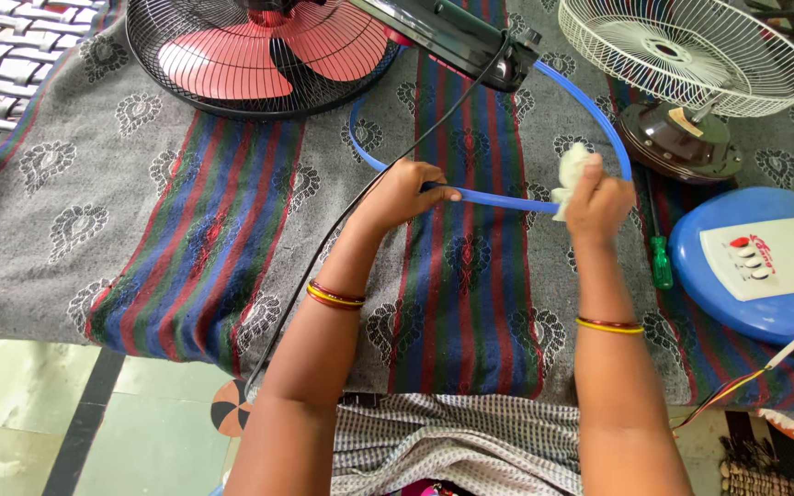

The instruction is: The person wipes the inside of a white fan cage with a cloth, then wipes a blue plastic ring. The person uses a green spray bottle to apply liquid to the cloth before continuing to wipe the fan cage.

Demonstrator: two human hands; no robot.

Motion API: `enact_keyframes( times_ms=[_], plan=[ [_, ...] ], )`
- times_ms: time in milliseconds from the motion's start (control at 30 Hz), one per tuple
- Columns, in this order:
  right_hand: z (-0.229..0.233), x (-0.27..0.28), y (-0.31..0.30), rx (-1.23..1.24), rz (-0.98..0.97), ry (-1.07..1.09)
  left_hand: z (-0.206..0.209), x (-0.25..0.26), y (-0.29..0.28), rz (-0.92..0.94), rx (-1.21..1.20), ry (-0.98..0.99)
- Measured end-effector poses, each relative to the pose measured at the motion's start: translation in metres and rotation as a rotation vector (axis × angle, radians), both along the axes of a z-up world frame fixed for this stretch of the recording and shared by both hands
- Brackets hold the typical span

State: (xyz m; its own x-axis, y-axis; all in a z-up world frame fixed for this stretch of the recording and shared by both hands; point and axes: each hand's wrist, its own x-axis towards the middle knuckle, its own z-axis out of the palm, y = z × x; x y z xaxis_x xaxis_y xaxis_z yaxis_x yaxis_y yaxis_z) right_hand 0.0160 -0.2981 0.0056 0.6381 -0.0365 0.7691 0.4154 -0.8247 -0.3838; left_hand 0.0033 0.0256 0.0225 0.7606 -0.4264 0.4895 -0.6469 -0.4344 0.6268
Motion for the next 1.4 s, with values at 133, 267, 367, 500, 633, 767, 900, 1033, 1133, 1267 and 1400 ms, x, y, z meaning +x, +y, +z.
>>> enact_keyframes(
  times_ms=[133, 267, 367, 500, 633, 767, 900, 1033, 1133, 1267, 1400],
  plan=[
    [-0.003, -0.009, 0.015, -0.051, -0.02, -0.099, -0.012, -0.002, -0.018, 0.054, 0.064, 0.098],
    [-0.012, -0.025, 0.076, -0.239, 0.152, -0.104, -0.025, 0.0, -0.042, -0.083, -0.001, -0.098],
    [-0.009, -0.027, 0.087, -0.251, 0.146, -0.016, -0.027, -0.002, -0.04, -0.144, -0.073, -0.163],
    [0.002, -0.015, 0.05, -0.254, 0.125, -0.021, -0.01, -0.004, -0.015, 0.063, 0.007, 0.102],
    [0.003, -0.006, 0.012, -0.092, -0.004, -0.001, 0.007, -0.007, -0.004, 0.081, -0.002, 0.06],
    [-0.003, -0.009, 0.027, -0.199, 0.009, -0.058, 0.005, -0.023, -0.029, -0.02, 0.042, -0.108],
    [-0.004, -0.022, 0.063, -0.242, 0.111, -0.078, -0.001, -0.046, -0.074, 0.033, 0.157, -0.21],
    [0.005, -0.025, 0.057, -0.14, 0.236, -0.036, 0.005, -0.049, -0.078, -0.016, 0.14, -0.149],
    [0.008, -0.017, 0.03, -0.153, 0.241, -0.093, 0.01, -0.044, -0.064, -0.038, 0.138, -0.112],
    [0.003, -0.005, -0.01, 0.35, 0.324, 0.027, 0.015, -0.033, -0.032, -0.05, 0.154, -0.088],
    [-0.003, -0.003, -0.014, 0.255, 0.229, -0.001, 0.006, -0.023, -0.023, -0.062, 0.176, -0.051]
  ],
)
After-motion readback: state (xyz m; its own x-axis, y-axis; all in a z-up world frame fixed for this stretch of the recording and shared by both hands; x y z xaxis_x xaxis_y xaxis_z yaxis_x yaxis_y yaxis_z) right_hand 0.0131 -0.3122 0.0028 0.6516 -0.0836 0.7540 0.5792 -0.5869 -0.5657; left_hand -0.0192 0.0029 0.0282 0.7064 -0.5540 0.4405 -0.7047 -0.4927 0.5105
